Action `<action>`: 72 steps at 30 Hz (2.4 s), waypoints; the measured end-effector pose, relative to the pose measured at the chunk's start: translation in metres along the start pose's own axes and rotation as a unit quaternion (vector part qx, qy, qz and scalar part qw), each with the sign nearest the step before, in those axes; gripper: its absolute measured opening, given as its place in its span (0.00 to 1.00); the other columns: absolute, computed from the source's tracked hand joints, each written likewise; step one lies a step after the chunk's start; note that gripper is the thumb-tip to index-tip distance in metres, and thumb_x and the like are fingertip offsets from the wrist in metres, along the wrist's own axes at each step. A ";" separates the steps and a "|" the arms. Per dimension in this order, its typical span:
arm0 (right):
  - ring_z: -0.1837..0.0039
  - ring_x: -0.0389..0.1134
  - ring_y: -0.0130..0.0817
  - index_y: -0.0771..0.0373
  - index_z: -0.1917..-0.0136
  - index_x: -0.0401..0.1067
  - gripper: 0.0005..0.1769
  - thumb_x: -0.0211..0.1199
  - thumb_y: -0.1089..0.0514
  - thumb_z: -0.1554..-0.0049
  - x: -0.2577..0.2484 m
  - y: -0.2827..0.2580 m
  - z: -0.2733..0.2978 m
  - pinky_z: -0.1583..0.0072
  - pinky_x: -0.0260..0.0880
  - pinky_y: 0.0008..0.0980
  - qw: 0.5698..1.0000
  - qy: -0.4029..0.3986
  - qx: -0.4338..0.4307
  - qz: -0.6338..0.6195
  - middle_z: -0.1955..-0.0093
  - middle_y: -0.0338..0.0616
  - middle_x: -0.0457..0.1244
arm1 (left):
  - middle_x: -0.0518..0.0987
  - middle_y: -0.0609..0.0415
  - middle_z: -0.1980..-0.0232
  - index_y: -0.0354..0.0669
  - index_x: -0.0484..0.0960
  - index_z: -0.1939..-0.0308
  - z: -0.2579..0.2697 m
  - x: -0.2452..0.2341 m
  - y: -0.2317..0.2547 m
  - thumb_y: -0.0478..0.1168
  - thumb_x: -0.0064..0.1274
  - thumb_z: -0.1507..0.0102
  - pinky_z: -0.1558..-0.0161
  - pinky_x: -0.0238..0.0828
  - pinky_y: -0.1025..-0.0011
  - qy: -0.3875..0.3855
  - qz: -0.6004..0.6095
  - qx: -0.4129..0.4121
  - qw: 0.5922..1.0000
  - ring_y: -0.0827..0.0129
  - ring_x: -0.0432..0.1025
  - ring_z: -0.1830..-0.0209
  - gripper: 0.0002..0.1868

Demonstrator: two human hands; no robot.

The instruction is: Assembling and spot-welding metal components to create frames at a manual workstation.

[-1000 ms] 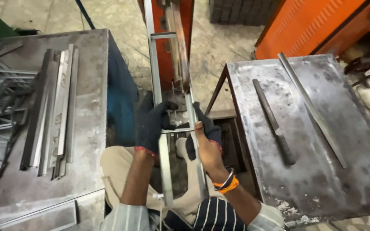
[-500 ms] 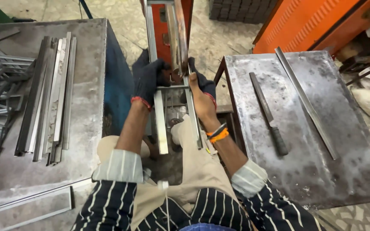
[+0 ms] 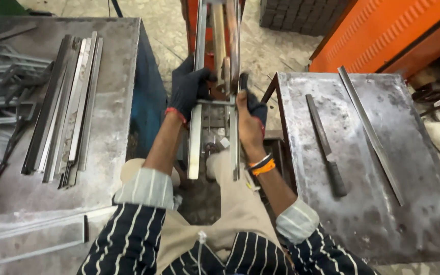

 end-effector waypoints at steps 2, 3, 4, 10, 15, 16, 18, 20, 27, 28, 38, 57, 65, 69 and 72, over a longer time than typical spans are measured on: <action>0.49 0.64 0.25 0.71 0.38 0.75 0.35 0.56 0.35 0.34 -0.005 -0.011 0.016 0.47 0.68 0.32 1.000 0.001 0.028 -0.002 0.50 0.38 0.67 | 0.80 0.52 0.72 0.38 0.81 0.47 0.014 -0.001 0.000 0.30 0.53 0.42 0.81 0.73 0.70 -0.006 0.004 -0.004 1.000 0.71 0.71 0.83 0.18; 0.47 0.65 0.24 0.70 0.36 0.75 0.34 0.55 0.36 0.35 -0.008 -0.015 0.023 0.46 0.68 0.30 0.999 0.002 0.054 -0.006 0.47 0.38 0.68 | 0.79 0.53 0.73 0.38 0.80 0.48 0.020 0.000 -0.001 0.30 0.53 0.42 0.82 0.72 0.70 -0.012 0.008 -0.007 1.000 0.72 0.70 0.84 0.18; 0.47 0.65 0.24 0.70 0.36 0.75 0.34 0.55 0.36 0.35 -0.009 -0.024 0.039 0.46 0.68 0.30 0.998 0.004 0.055 -0.007 0.47 0.38 0.68 | 0.79 0.53 0.73 0.38 0.80 0.48 0.033 -0.005 -0.005 0.30 0.53 0.42 0.82 0.72 0.70 -0.013 0.007 -0.008 1.000 0.72 0.70 0.84 0.18; 0.33 0.66 0.28 0.67 0.25 0.64 0.36 0.61 0.41 0.36 -0.028 -0.044 0.135 0.32 0.66 0.31 0.991 -0.057 0.027 -0.116 0.29 0.44 0.65 | 0.79 0.52 0.72 0.37 0.79 0.49 0.138 -0.008 -0.006 0.32 0.54 0.36 0.83 0.70 0.71 -0.009 0.058 -0.034 0.998 0.74 0.66 0.86 0.11; 0.29 0.66 0.33 0.63 0.23 0.60 0.34 0.58 0.48 0.38 -0.037 -0.032 0.212 0.28 0.64 0.31 0.977 -0.093 0.171 -0.083 0.29 0.44 0.64 | 0.80 0.55 0.69 0.39 0.78 0.40 0.202 -0.027 -0.019 0.33 0.54 0.35 0.82 0.65 0.77 -0.006 0.023 -0.054 0.998 0.78 0.69 0.81 0.18; 0.29 0.66 0.33 0.63 0.23 0.60 0.34 0.58 0.48 0.38 -0.036 -0.039 0.216 0.28 0.64 0.31 0.978 -0.091 0.170 -0.084 0.29 0.44 0.64 | 0.80 0.55 0.69 0.39 0.78 0.40 0.209 -0.029 -0.021 0.33 0.54 0.35 0.82 0.65 0.77 -0.009 0.022 -0.054 0.998 0.78 0.69 0.81 0.18; 0.30 0.65 0.33 0.67 0.24 0.62 0.32 0.59 0.51 0.38 -0.032 -0.051 0.223 0.29 0.62 0.29 0.974 -0.123 0.159 -0.107 0.30 0.46 0.65 | 0.79 0.56 0.70 0.41 0.78 0.36 0.223 -0.035 -0.024 0.34 0.54 0.35 0.84 0.60 0.80 0.000 0.002 -0.059 0.998 0.81 0.65 0.84 0.22; 0.30 0.64 0.32 0.68 0.25 0.63 0.32 0.60 0.52 0.38 -0.029 -0.067 0.229 0.30 0.62 0.29 0.974 -0.129 0.142 -0.123 0.31 0.45 0.65 | 0.79 0.56 0.71 0.42 0.77 0.36 0.230 -0.035 -0.019 0.34 0.53 0.36 0.84 0.61 0.79 0.003 0.009 -0.076 0.997 0.80 0.65 0.85 0.22; 0.38 0.67 0.32 0.66 0.30 0.71 0.26 0.60 0.53 0.38 -0.034 -0.056 0.236 0.36 0.65 0.30 0.956 -0.130 0.259 -0.047 0.39 0.47 0.68 | 0.80 0.53 0.71 0.33 0.79 0.44 0.230 -0.039 -0.016 0.34 0.54 0.35 0.84 0.64 0.76 0.007 0.016 -0.097 0.995 0.76 0.69 0.84 0.15; 0.38 0.67 0.32 0.66 0.30 0.71 0.26 0.60 0.53 0.38 -0.034 -0.049 0.239 0.36 0.65 0.30 0.956 -0.130 0.261 -0.048 0.39 0.47 0.68 | 0.80 0.53 0.71 0.33 0.79 0.44 0.234 -0.039 -0.013 0.34 0.54 0.35 0.84 0.64 0.76 0.008 0.015 -0.099 0.995 0.76 0.69 0.84 0.15; 0.40 0.66 0.22 0.60 0.26 0.64 0.29 0.51 0.42 0.33 -0.023 0.020 0.199 0.37 0.63 0.27 0.948 -0.246 0.203 0.011 0.38 0.38 0.66 | 0.79 0.54 0.72 0.40 0.75 0.33 0.231 -0.051 -0.017 0.33 0.53 0.36 0.85 0.66 0.73 0.031 0.034 -0.063 0.997 0.77 0.66 0.86 0.26; 0.67 0.66 0.49 0.55 0.52 0.76 0.16 0.54 0.45 0.39 0.086 0.071 0.190 0.61 0.65 0.48 0.811 -0.431 -0.182 0.352 0.68 0.52 0.65 | 0.80 0.51 0.73 0.37 0.77 0.39 0.268 -0.179 -0.082 0.34 0.52 0.36 0.82 0.67 0.73 0.364 -0.122 0.025 0.923 0.74 0.69 0.83 0.21; 0.66 0.63 0.32 0.48 0.34 0.77 0.23 0.49 0.42 0.35 0.058 0.073 0.227 0.63 0.64 0.32 0.824 -0.500 0.181 0.198 0.69 0.48 0.58 | 0.81 0.46 0.70 0.32 0.76 0.54 0.264 -0.325 -0.051 0.28 0.52 0.37 0.83 0.62 0.71 0.473 -0.172 0.140 0.853 0.70 0.70 0.82 0.08; 0.56 0.67 0.24 0.76 0.49 0.81 0.28 0.69 0.44 0.40 0.070 0.021 0.196 0.53 0.68 0.29 0.858 -0.363 0.350 0.099 0.56 0.42 0.71 | 0.81 0.47 0.66 0.36 0.76 0.50 0.340 -0.338 -0.050 0.27 0.51 0.36 0.82 0.62 0.72 0.472 -0.131 0.156 0.858 0.69 0.71 0.82 0.11; 0.52 0.71 0.26 0.73 0.44 0.78 0.24 0.68 0.50 0.45 0.077 0.037 0.200 0.49 0.69 0.30 0.870 -0.315 0.374 -0.058 0.52 0.40 0.71 | 0.82 0.45 0.64 0.38 0.75 0.50 0.411 -0.388 -0.099 0.27 0.52 0.36 0.82 0.63 0.72 0.522 -0.079 0.123 0.840 0.67 0.72 0.80 0.11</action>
Point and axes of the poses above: each hand's wrist, its own z-axis away from the middle knuckle, its own x-axis out of the palm, y = z × x, the point moved 3 cm from there along -z, towards the middle knuckle
